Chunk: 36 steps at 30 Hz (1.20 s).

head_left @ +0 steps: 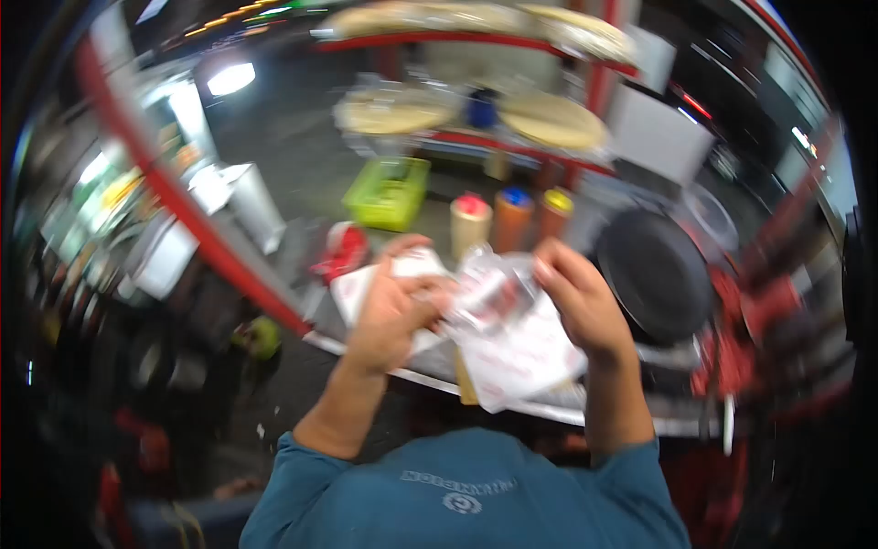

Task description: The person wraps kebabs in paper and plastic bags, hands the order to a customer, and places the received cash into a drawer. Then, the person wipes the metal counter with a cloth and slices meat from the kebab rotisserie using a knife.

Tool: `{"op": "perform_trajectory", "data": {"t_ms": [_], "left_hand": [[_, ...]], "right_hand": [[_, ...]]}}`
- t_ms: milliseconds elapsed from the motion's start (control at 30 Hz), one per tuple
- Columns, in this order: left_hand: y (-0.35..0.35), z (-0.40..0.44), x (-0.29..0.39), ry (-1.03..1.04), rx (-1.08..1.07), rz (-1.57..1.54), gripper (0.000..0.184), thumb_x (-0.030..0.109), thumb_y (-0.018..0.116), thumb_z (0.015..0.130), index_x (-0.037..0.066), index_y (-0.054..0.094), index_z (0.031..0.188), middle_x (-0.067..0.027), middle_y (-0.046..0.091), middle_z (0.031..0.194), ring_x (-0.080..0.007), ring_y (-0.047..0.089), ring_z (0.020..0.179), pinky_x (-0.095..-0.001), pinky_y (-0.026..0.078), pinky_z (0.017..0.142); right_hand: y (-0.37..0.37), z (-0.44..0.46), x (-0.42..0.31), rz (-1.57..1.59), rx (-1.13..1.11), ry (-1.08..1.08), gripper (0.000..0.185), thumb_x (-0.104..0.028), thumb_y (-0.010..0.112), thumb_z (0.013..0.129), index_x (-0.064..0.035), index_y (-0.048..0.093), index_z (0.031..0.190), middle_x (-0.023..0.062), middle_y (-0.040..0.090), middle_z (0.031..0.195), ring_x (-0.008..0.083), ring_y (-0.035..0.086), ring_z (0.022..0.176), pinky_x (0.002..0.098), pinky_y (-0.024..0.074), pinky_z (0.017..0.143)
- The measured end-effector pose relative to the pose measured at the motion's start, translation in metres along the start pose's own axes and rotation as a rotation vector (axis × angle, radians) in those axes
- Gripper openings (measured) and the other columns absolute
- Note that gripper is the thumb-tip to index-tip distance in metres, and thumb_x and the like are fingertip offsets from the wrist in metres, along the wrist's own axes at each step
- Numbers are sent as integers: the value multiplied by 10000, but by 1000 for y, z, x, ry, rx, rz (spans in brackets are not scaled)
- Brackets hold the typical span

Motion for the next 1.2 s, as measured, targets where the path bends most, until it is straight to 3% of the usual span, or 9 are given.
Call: {"op": "perform_trajectory", "data": {"t_ms": [233,433,567,700,833,900,967,1100,1200], "left_hand": [[57,-173,7,77,309,-36,857,130,650,1016,161,52,1630,-263,521,1475,-318,707,1139,-397,652,835],[42,-401,-1,382,1110,425,417,230,568,1073,65,484,1446,-150,696,1200,-258,738,1036,-345,621,836],[-7,-552,-106,269,1651,-56,520,552,509,1052,139,527,1368,-91,653,1188,-221,698,1043,-356,579,841],[70,-496,-86,437,837,-362,533,534,538,1036,125,489,1374,-87,611,1264,-245,641,1156,-441,565,942],[-16,-557,-139,788,1107,-534,436,373,551,1053,102,553,1395,-72,656,1293,-204,623,1218,-427,522,1031],[-31,-573,-143,829,877,-634,436,368,484,1078,120,514,1436,-78,609,1397,-209,654,1171,-389,559,972],[-71,-582,-130,883,1008,-558,420,365,513,1066,90,556,1380,-79,637,1329,-204,647,1174,-407,545,1003],[-112,-598,-101,904,956,-368,378,340,522,1064,74,564,1329,-86,644,1246,-215,650,1148,-411,554,975],[-126,-616,-106,1017,901,-414,391,330,569,1033,64,565,1320,-106,641,1255,-239,645,1166,-416,546,994]], "right_hand": [[142,-62,8,644,-551,275,307,67,745,885,-56,504,1029,90,686,953,152,699,857,283,575,766],[250,-154,-35,784,-1018,432,321,55,724,915,-79,493,1095,76,687,936,177,714,859,293,573,743],[322,-236,-104,525,-1647,361,422,85,758,871,-76,494,1159,62,671,955,193,710,890,347,596,803],[383,-286,-124,278,-1948,56,521,130,759,839,-44,481,1244,46,613,1043,133,638,1012,289,546,894],[446,-285,-139,97,-1791,-384,571,119,716,834,-51,449,1309,62,620,1083,119,620,1000,279,516,826],[463,-282,-158,130,-1678,-401,643,137,689,817,-69,392,1349,43,623,989,116,624,909,256,508,772],[482,-288,-141,307,-1687,-207,637,132,706,807,-72,427,1342,25,625,949,99,604,846,237,492,741],[501,-306,-128,298,-1718,-245,313,37,749,862,-55,660,1148,-33,662,935,14,543,755,189,424,658],[525,-311,-106,382,-1667,-189,251,0,754,903,-49,668,1133,-27,669,941,18,538,748,187,414,644]]}}
Point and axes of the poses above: each hand's wrist, its own z-axis towards the middle knuckle, its own y-axis out of the palm, x = y × z, the point moved 9 cm from there along z, towards the middle knuckle
